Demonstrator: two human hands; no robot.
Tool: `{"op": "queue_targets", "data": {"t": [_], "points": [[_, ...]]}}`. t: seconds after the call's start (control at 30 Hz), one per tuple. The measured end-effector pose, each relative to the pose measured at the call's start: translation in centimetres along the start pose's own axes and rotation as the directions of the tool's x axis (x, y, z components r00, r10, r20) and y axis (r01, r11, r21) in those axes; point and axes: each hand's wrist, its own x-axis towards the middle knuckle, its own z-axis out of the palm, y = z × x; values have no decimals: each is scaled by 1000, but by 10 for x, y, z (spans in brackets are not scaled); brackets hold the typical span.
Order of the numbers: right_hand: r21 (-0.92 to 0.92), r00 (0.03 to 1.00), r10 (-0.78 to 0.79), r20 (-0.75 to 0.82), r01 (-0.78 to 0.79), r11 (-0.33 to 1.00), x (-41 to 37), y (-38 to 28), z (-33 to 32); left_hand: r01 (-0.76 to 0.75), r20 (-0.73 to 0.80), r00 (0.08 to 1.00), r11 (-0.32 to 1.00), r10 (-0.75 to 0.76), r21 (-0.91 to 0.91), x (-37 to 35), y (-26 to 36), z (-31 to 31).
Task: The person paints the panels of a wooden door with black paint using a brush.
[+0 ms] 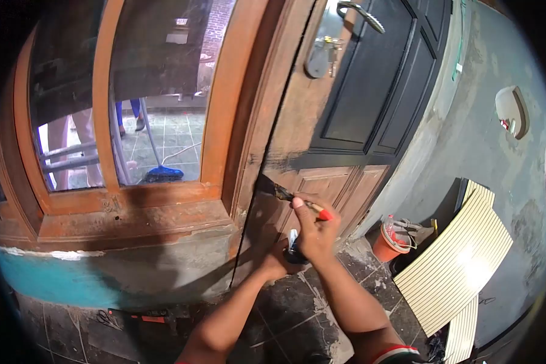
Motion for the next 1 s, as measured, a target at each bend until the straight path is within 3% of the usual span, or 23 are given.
{"op": "queue_targets", "data": {"t": [0.1,0.13,0.23,0.33,0.43,0.53,0.67,0.77,0.93,1.0], "points": [[186,990,7,-142,19,982,23,0,-47,176,69,981,982,-181,70,-3,6,-20],[218,974,-19,-225,69,973,33,-4,-64,90,12,996,996,-90,-22,-11,27,-25],[229,929,-66,-365,158,960,53,4,-115,57,7,998,998,-57,-13,-21,65,-42],[176,935,-36,-352,104,979,64,7,-148,1,-15,1000,1000,-1,-16,-24,81,-51],[248,941,-2,-338,91,964,71,16,-166,-69,-86,994,997,66,-30,-24,91,-55],[348,943,16,-332,107,931,77,28,-173,-53,-93,995,991,42,-126,-19,114,-56],[417,969,52,-240,55,907,75,36,-175,-43,-129,991,998,37,-46,-13,131,-53],[423,996,74,-42,-49,905,72,36,-179,-89,-192,976,993,102,76,-3,135,-43],[374,980,85,179,-148,915,62,42,-181,-62,-209,974,988,92,144,13,145,-23],[253,966,96,240,-158,954,62,45,-182,-48,-204,977,994,67,100,18,145,-17]]}}
